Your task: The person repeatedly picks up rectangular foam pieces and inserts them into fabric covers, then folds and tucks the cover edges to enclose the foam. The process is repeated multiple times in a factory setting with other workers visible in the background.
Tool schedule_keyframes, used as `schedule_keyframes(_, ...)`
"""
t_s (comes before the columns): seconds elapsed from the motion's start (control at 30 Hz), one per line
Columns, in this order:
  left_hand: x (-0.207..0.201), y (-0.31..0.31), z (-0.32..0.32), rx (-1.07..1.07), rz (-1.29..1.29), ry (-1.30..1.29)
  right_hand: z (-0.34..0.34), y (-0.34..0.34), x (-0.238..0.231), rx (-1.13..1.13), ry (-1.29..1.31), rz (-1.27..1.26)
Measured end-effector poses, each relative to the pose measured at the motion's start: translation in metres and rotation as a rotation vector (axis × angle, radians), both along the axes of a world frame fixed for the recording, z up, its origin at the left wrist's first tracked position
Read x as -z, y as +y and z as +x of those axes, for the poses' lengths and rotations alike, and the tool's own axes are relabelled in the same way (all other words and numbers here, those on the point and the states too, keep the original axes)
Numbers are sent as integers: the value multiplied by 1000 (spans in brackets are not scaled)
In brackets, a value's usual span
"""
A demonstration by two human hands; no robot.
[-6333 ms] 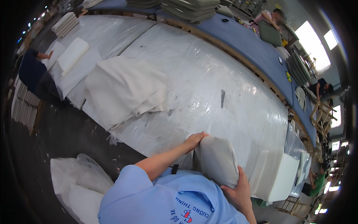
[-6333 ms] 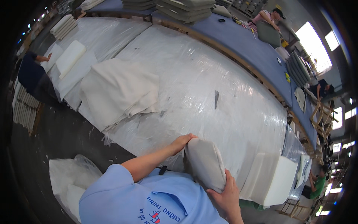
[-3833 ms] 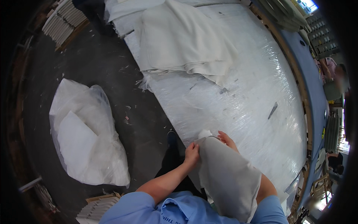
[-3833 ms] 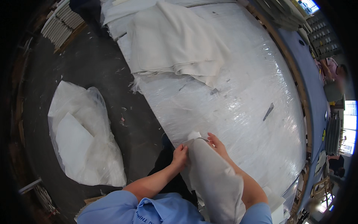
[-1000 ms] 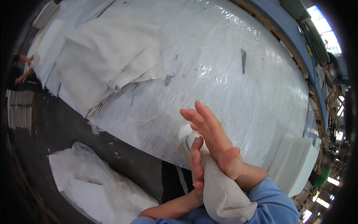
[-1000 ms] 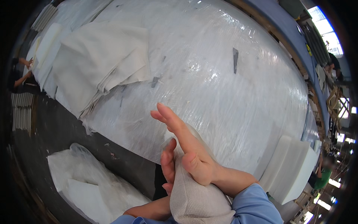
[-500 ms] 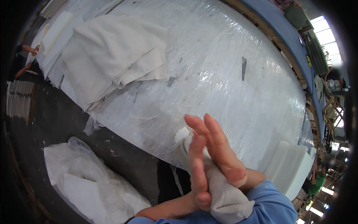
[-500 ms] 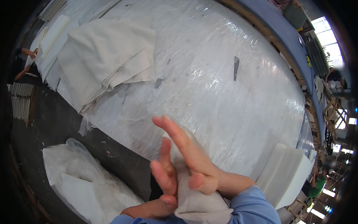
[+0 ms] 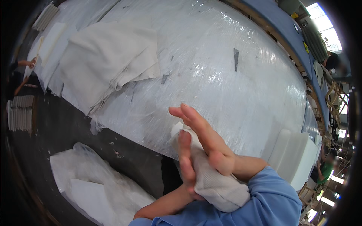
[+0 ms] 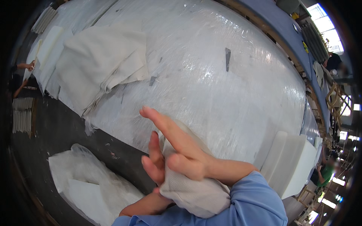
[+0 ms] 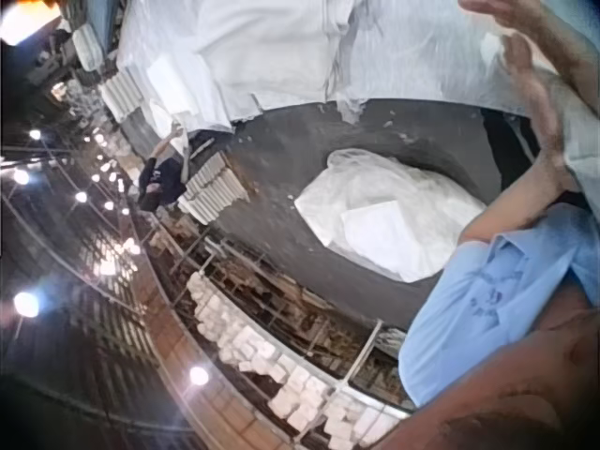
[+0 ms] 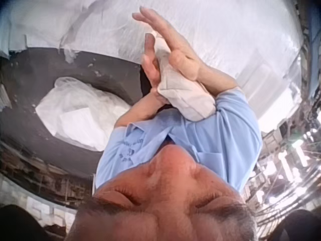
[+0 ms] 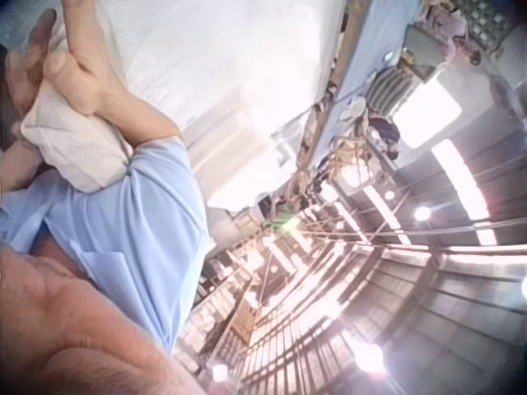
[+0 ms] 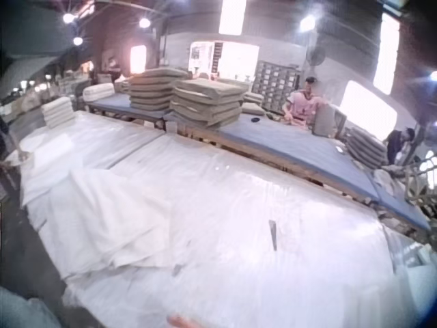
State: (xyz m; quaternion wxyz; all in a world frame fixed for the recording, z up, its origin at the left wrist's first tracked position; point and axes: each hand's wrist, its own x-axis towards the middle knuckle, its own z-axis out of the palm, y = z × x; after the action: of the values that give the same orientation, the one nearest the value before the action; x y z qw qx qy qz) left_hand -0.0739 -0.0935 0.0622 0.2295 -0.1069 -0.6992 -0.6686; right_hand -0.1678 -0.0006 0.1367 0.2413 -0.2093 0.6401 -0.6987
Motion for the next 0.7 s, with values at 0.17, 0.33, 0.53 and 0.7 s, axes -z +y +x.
schedule_keyframes(0.17, -35, -31, -13, 145, -35, 8, 15, 20, -7, 279, 73, 101)
schedule_keyframes(0.33, -97, -46, -2, 367, -42, -109, 57, 77, -64, 290, 64, 284)
schedule_keyframes(0.53, -111, -55, -14, 585, 200, -358, 96, 69, -119, 404, 265, 551)
schedule_keyframes(0.7, -89, -46, -21, 707, 380, -228, 98, 68, -120, 373, 707, 550)
